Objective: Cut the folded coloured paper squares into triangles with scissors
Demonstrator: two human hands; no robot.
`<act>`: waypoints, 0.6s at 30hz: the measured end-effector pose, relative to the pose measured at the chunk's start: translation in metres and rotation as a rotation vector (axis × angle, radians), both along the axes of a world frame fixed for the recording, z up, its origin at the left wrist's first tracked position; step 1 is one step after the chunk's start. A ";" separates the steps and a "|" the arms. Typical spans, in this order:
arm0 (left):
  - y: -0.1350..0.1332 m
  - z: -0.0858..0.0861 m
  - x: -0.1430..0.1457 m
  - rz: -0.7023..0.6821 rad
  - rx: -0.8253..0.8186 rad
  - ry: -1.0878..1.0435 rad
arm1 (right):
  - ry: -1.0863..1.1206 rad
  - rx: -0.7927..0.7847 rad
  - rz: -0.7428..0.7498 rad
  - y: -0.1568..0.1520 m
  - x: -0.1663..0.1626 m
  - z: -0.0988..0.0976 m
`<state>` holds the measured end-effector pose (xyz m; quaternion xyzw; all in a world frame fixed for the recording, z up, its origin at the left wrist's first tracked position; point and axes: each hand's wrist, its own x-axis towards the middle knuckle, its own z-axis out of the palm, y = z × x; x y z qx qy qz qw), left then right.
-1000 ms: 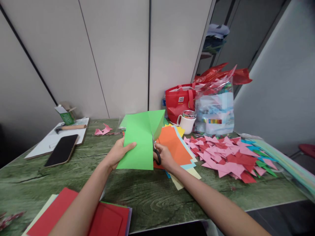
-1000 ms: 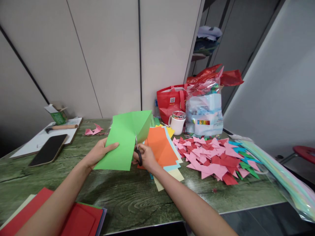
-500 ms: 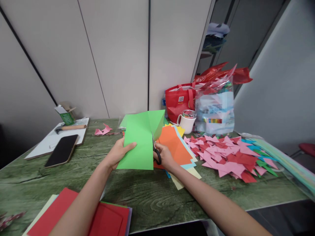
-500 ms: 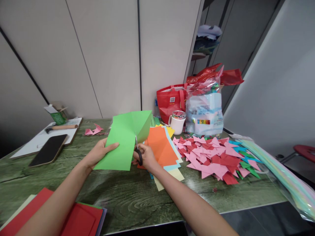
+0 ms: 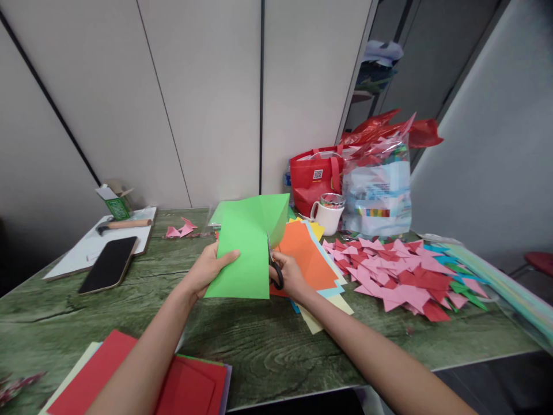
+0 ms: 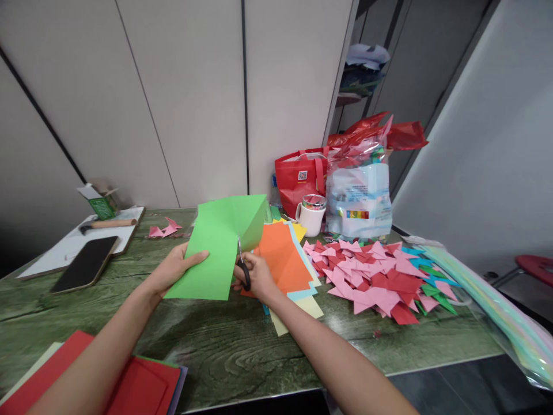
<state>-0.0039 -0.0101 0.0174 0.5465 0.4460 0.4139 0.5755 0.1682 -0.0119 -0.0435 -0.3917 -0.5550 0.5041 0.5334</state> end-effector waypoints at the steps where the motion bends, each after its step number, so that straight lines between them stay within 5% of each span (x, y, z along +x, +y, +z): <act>1: 0.000 0.000 0.000 0.000 -0.001 -0.001 | 0.001 0.000 0.006 0.000 0.000 -0.001; 18: 0.004 -0.003 -0.002 -0.057 0.058 -0.221 | 0.151 0.079 0.100 0.006 0.002 -0.010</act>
